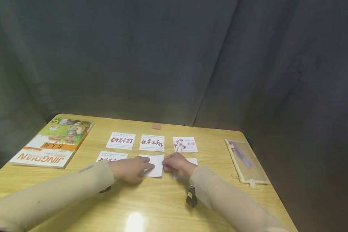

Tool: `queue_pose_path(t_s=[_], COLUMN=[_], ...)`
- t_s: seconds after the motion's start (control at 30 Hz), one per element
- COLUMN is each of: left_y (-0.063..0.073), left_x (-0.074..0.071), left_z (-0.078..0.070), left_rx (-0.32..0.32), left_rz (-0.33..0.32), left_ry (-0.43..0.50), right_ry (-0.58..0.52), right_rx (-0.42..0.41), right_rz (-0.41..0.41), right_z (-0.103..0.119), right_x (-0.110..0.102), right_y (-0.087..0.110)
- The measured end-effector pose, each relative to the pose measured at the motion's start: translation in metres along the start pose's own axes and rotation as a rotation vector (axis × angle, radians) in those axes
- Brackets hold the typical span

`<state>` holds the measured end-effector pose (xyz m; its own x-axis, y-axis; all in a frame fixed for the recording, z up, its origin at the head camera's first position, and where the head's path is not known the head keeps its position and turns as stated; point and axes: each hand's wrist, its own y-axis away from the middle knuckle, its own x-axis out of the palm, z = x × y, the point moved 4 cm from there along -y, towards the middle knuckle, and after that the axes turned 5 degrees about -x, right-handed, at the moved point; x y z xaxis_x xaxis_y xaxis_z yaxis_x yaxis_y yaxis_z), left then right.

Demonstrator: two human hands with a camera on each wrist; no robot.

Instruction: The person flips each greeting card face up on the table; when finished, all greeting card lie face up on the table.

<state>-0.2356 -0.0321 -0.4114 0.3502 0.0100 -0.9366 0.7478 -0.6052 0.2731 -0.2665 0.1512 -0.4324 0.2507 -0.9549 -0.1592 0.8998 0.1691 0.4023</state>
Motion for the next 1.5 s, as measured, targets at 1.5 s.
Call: queue_pose_path(t_s=[1.5], left_y=[0.007], left_x=[-0.032], left_z=[0.059], left_rx=[0.05], left_rz=[-0.471], left_ry=[0.41], right_ry=[-0.127], right_rx=[-0.111], right_rz=[0.093], right_z=[0.018], right_x=[-0.019], right_y=[-0.007])
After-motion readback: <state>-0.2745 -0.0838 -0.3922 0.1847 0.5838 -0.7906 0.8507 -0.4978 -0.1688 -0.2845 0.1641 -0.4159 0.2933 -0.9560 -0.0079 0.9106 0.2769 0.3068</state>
